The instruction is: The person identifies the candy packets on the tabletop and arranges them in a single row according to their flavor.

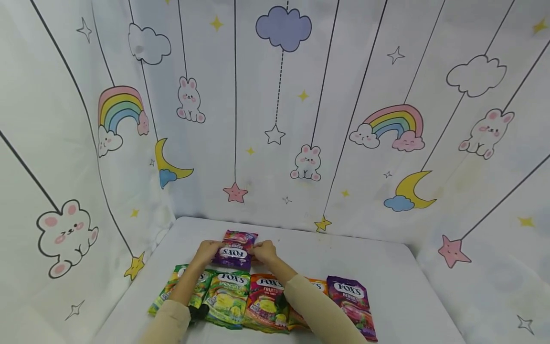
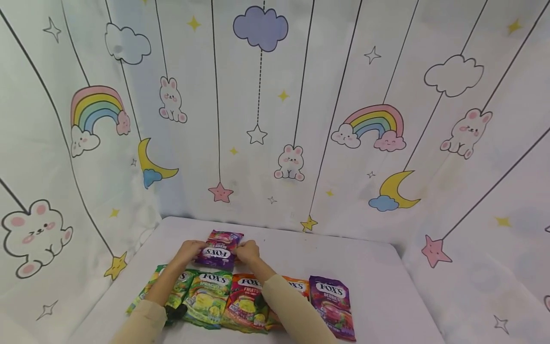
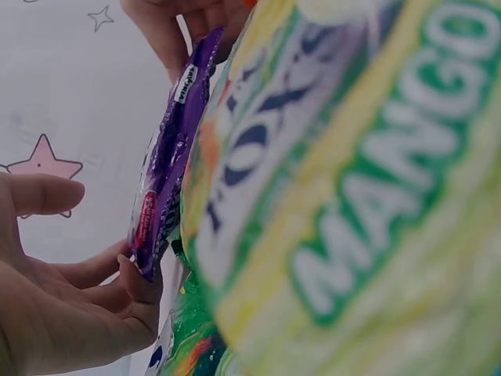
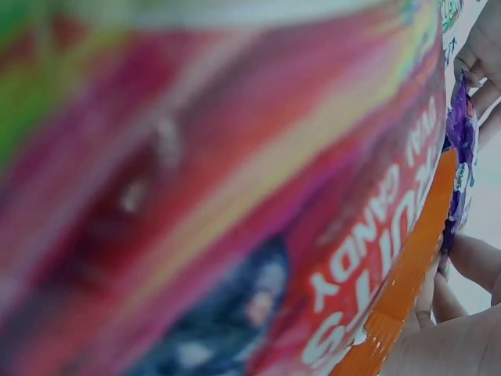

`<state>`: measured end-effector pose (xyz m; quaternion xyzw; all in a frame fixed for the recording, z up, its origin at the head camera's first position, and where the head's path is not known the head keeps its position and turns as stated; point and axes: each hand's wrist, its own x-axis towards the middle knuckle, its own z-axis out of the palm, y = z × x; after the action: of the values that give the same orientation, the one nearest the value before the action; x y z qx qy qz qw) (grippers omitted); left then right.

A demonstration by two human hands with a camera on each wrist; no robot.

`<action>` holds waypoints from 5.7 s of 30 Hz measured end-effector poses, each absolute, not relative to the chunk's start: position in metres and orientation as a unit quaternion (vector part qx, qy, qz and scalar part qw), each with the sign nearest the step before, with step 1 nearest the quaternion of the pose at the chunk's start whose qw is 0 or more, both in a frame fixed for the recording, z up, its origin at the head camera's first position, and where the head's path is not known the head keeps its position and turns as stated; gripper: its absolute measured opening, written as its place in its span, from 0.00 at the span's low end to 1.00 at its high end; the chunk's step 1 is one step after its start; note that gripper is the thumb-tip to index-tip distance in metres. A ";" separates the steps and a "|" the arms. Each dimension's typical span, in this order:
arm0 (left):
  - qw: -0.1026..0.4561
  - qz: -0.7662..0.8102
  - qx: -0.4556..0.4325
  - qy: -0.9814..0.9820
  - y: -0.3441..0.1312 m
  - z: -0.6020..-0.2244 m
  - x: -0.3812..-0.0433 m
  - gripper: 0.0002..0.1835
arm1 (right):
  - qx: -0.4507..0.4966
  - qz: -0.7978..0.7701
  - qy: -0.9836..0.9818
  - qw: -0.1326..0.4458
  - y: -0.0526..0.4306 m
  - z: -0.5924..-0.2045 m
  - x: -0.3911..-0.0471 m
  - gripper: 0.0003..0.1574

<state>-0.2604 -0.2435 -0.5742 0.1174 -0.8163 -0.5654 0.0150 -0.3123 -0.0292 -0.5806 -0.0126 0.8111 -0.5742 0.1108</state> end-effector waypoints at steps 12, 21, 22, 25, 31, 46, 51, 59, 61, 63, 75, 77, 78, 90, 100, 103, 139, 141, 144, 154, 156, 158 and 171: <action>0.006 -0.623 0.116 -0.774 -0.242 -0.567 -0.258 0.30 | -0.037 -0.581 0.809 0.079 -0.024 -0.572 -0.302 0.13; -0.002 -0.646 0.122 -0.754 -0.238 -0.558 -0.257 0.30 | -0.040 -0.596 0.798 0.084 -0.015 -0.563 -0.303 0.15; -0.003 -0.646 0.122 -0.753 -0.237 -0.556 -0.257 0.30 | -0.040 -0.595 0.798 0.081 -0.013 -0.562 -0.303 0.15; -0.002 -0.643 0.116 -0.757 -0.233 -0.551 -0.257 0.29 | -0.041 -0.597 0.798 0.077 -0.008 -0.556 -0.305 0.16; 0.003 -0.636 0.090 -0.767 -0.224 -0.542 -0.254 0.28 | -0.045 -0.603 0.792 0.083 0.006 -0.547 -0.306 0.18; 0.030 -0.628 0.065 -0.775 -0.200 -0.525 -0.248 0.25 | -0.063 -0.610 0.786 0.079 0.031 -0.535 -0.304 0.19; 0.026 -0.626 0.063 -0.777 -0.195 -0.523 -0.248 0.25 | -0.062 -0.605 0.790 0.074 0.037 -0.532 -0.303 0.18; 0.027 -0.625 0.047 -0.779 -0.187 -0.520 -0.246 0.24 | -0.050 -0.602 0.794 0.076 0.048 -0.527 -0.300 0.20; 0.026 -0.626 0.049 -0.778 -0.184 -0.519 -0.246 0.24 | -0.046 -0.601 0.794 0.079 0.052 -0.526 -0.300 0.20; 0.026 -0.624 0.050 -0.779 -0.181 -0.518 -0.246 0.24 | -0.045 -0.600 0.795 0.079 0.055 -0.525 -0.300 0.19; 0.025 -0.621 0.014 -0.783 -0.172 -0.511 -0.242 0.25 | -0.063 -0.601 0.794 0.070 0.073 -0.521 -0.297 0.21; 0.025 -0.621 0.007 -0.784 -0.171 -0.510 -0.241 0.24 | -0.060 -0.600 0.794 0.070 0.075 -0.521 -0.298 0.21; 0.024 -0.622 0.005 -0.783 -0.170 -0.509 -0.241 0.24 | -0.058 -0.600 0.795 0.069 0.076 -0.520 -0.297 0.21; 0.016 -0.628 -0.008 -0.778 -0.159 -0.505 -0.238 0.23 | -0.060 -0.596 0.798 0.065 0.093 -0.514 -0.292 0.22; 0.001 -0.643 -0.029 -0.765 -0.139 -0.502 -0.232 0.22 | -0.060 -0.595 0.799 0.057 0.120 -0.514 -0.284 0.22; 0.000 -0.645 -0.031 -0.763 -0.133 -0.500 -0.230 0.22 | -0.055 -0.598 0.798 0.055 0.127 -0.512 -0.281 0.22; -0.044 -0.665 -0.096 -0.739 -0.086 -0.505 -0.229 0.23 | -0.027 -0.589 0.807 0.037 0.189 -0.506 -0.258 0.19; -0.046 -0.664 -0.102 -0.739 -0.085 -0.505 -0.229 0.23 | -0.024 -0.588 0.808 0.036 0.192 -0.506 -0.257 0.19; -0.046 -0.660 -0.114 -0.741 -0.082 -0.505 -0.227 0.23 | -0.027 -0.582 0.812 0.030 0.196 -0.508 -0.255 0.21; -0.062 -0.666 -0.125 -0.733 -0.070 -0.504 -0.222 0.24 | -0.011 -0.579 0.815 0.025 0.208 -0.508 -0.249 0.20; -0.066 -0.666 -0.128 -0.732 -0.068 -0.503 -0.221 0.24 | -0.012 -0.576 0.817 0.023 0.211 -0.507 -0.248 0.20; -0.068 -0.667 -0.134 -0.730 -0.065 -0.503 -0.220 0.24 | -0.012 -0.573 0.819 0.022 0.214 -0.507 -0.247 0.21; -0.086 -0.666 -0.148 -0.726 -0.043 -0.509 -0.219 0.23 | 0.011 -0.565 0.824 0.026 0.239 -0.510 -0.238 0.21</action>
<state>-0.2193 -0.0433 -0.5087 -0.1483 -0.7256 -0.6664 -0.0862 -0.2379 0.2388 -0.5099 0.0113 0.8244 -0.5654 0.0260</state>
